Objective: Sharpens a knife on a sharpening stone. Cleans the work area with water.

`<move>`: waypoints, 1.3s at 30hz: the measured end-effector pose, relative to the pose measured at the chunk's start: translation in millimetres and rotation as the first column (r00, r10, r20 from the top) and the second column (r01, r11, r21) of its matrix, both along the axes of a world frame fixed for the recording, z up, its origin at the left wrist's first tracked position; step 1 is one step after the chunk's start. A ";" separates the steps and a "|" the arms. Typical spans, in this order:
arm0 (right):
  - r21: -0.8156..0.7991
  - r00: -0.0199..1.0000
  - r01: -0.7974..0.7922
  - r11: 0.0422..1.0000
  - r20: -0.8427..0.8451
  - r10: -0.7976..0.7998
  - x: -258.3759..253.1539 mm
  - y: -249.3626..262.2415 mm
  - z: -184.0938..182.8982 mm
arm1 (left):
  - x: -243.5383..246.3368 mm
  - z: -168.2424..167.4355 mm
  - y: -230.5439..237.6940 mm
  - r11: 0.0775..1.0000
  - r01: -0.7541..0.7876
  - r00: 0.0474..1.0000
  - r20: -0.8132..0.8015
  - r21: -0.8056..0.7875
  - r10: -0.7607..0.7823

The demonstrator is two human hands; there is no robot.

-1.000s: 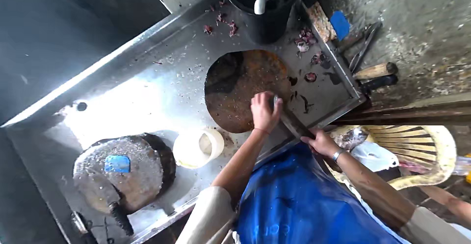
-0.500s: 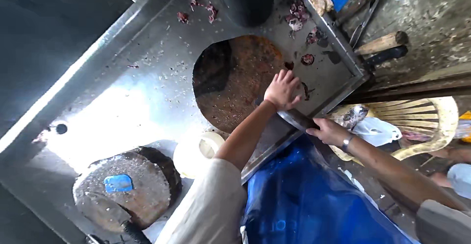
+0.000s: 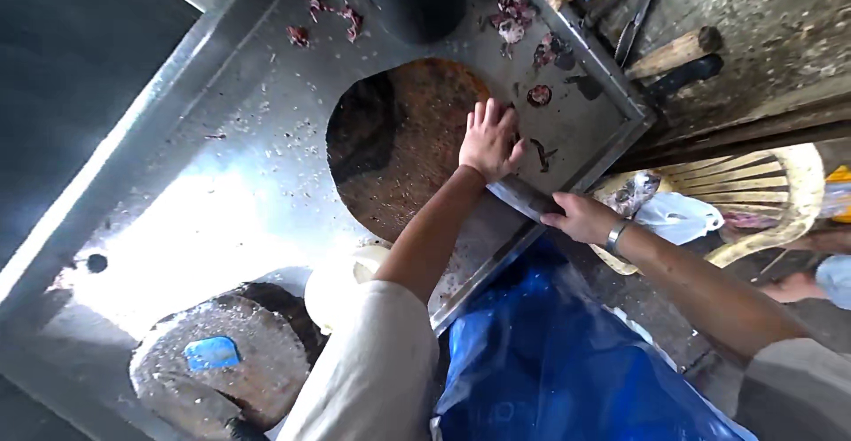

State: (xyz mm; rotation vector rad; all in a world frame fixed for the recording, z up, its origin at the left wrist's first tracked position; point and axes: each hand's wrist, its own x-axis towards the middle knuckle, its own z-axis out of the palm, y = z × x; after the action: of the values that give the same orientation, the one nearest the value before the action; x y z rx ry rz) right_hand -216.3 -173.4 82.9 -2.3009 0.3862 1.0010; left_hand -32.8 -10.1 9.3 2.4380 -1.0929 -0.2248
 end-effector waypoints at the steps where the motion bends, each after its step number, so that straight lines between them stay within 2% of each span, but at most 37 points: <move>1: 0.025 1.000 -0.011 1.000 -0.020 0.012 -3.4 -5.1 2.5 | -9.4 1.6 2.1 1.000 0.015 1.000 -0.016 -0.002 -0.015; 4: 0.050 0.990 -0.104 0.993 -0.088 0.109 5.7 -22.7 12.4 | -26.1 2.6 5.2 0.999 0.050 0.998 -0.035 0.010 -0.049; 6: 0.023 0.992 -0.103 0.994 -0.070 0.104 16.7 -18.9 7.9 | -9.6 1.7 2.0 0.999 0.016 0.998 -0.054 0.047 -0.014; 8: 0.012 0.997 -0.073 0.997 -0.019 0.073 17.5 -12.7 1.9 | 4.5 -0.1 -2.7 1.000 -0.022 1.000 -0.011 0.013 0.022; 10: 0.022 0.998 -0.062 0.998 0.013 0.061 0.7 -11.9 2.2 | -11.7 1.6 2.6 1.000 0.015 1.000 -0.006 -0.013 -0.015; 12: 0.045 0.994 -0.096 0.994 -0.037 0.098 5.9 -18.7 8.6 | -21.2 3.1 6.1 0.998 0.066 0.998 -0.012 0.006 -0.066; 14: 0.039 0.997 -0.066 0.997 -0.049 0.068 20.0 -12.1 5.8 | -1.8 3.9 4.8 0.996 0.066 0.998 -0.023 0.060 -0.065; 17: 0.005 1.000 -0.024 1.000 0.016 0.024 15.1 1.2 -4.1 | 16.3 0.3 -0.7 1.000 0.007 0.999 0.036 0.017 -0.008; 20: 0.026 0.995 -0.085 0.996 -0.052 0.086 -11.7 -3.8 6.9 | -22.9 1.1 9.8 0.992 0.125 0.992 -0.002 0.034 -0.125; 21: 0.038 0.994 -0.073 0.997 -0.080 0.076 -7.1 -2.5 8.5 | -21.3 -0.1 10.3 0.987 0.154 0.988 0.007 0.045 -0.155; 23: 0.019 0.997 0.048 0.999 -0.054 -0.047 11.4 15.1 1.6 | 8.7 -1.3 6.7 0.983 0.172 0.984 0.024 0.063 -0.174; 27: 0.075 0.945 0.315 0.946 0.069 -0.320 74.6 54.3 -37.6 | 101.7 -2.5 -11.0 0.998 0.063 0.991 0.113 0.014 -0.065; 29: 0.103 0.925 0.367 0.925 0.067 -0.374 81.6 63.6 -42.7 | 115.0 -3.8 -12.6 0.995 0.093 0.990 0.099 0.023 -0.095; 32: 0.064 0.936 0.333 0.941 0.101 -0.339 64.7 63.6 -39.2 | 101.8 -3.1 -13.0 0.981 0.182 0.980 0.064 0.065 -0.186; 35: 0.018 0.962 0.249 0.968 0.107 -0.250 1.4 55.0 -31.5 | 42.2 -0.2 -3.0 0.972 0.218 0.975 0.012 0.081 -0.220; 37: 0.033 0.987 0.161 0.986 0.003 -0.161 -38.1 45.6 -20.5 | -10.8 -2.3 8.2 0.969 0.238 0.971 0.009 0.067 -0.239; 39: 0.039 0.988 0.119 0.992 -0.102 -0.115 -36.7 39.2 -11.8 | -27.5 -5.7 11.5 0.969 0.238 0.971 0.011 0.070 -0.239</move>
State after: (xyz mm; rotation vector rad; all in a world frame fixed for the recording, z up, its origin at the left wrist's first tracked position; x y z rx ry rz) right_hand -253.0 -134.3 71.2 -2.1670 0.5280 1.0579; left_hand -60.3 1.4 3.7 2.3680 -1.4094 -0.3195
